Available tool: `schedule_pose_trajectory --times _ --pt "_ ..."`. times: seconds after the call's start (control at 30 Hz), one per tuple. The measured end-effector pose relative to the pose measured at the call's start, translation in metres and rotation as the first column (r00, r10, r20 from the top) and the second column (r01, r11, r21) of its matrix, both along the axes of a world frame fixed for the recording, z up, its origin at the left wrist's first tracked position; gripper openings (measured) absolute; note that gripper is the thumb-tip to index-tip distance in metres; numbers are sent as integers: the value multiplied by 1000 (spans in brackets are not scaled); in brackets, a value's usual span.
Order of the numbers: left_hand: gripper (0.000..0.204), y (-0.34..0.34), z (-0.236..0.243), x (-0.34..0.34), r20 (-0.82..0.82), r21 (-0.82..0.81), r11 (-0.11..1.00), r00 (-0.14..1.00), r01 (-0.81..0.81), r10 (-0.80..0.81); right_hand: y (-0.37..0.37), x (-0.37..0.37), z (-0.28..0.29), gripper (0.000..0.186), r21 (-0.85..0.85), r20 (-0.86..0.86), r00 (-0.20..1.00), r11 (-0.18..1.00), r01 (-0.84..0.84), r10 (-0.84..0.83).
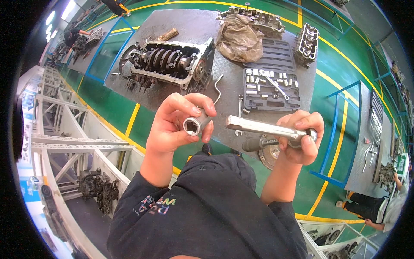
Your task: Using a socket wrench and ratchet to tighten or loosen bolts on an engine crankshaft and bearing caps.
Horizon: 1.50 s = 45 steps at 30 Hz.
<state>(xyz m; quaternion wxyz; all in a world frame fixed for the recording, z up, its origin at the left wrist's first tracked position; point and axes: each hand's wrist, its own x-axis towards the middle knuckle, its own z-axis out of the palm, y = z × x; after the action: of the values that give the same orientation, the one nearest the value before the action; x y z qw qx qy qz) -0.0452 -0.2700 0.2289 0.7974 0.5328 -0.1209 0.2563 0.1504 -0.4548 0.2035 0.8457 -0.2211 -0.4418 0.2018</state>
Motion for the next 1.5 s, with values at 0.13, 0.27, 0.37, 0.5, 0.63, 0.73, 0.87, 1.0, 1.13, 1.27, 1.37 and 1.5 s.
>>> schedule_pose_trajectory --times 0.13,0.27,0.37,0.5,0.63,0.73,0.87,1.0,1.13,1.27,1.37,1.5 --pt "39 -2 0 -1 54 -27 995 994 92 -90 -2 0 -2 24 12 -26 1000 1000 -14 14" --pt "39 -4 0 -2 61 -84 986 988 144 -139 -4 -1 -2 24 5 -3 1000 1000 2 -2" --pt "39 -7 1 -2 17 -104 988 994 112 -111 -5 0 -2 24 8 1 1000 1000 7 -7" --pt "39 -9 5 -4 -48 -116 990 995 85 -91 -7 0 0 24 6 9 1000 1000 4 -4" --pt "37 -8 7 -7 -171 -61 998 985 17 -27 -10 0 1 25 -5 33 999 1000 19 -19" --pt "38 -8 10 -13 -250 -46 999 968 4 -15 -11 -2 2 25 -19 0 1000 1000 10 -10" --pt "40 -9 14 -18 -361 91 995 930 -44 75 -11 -7 3 25 -48 -1 1000 998 30 -31" --pt "39 -5 17 -14 -327 256 964 933 -63 148 -14 -12 5 26 -142 31 994 984 111 -108" --pt "38 1 13 -11 -200 540 839 959 -64 202 -17 -18 12 26 -247 124 972 943 223 -197" --pt "39 -5 2 -15 -129 535 837 968 -117 217 -20 -26 29 20 -239 359 873 872 427 -329" --pt "36 -8 -4 -20 -118 464 861 949 -207 292 -21 -32 45 21 -191 498 798 856 481 -338" --pt "37 -6 -9 -23 -4 516 820 957 -247 290 -21 -36 61 30 -83 677 669 871 485 -308"
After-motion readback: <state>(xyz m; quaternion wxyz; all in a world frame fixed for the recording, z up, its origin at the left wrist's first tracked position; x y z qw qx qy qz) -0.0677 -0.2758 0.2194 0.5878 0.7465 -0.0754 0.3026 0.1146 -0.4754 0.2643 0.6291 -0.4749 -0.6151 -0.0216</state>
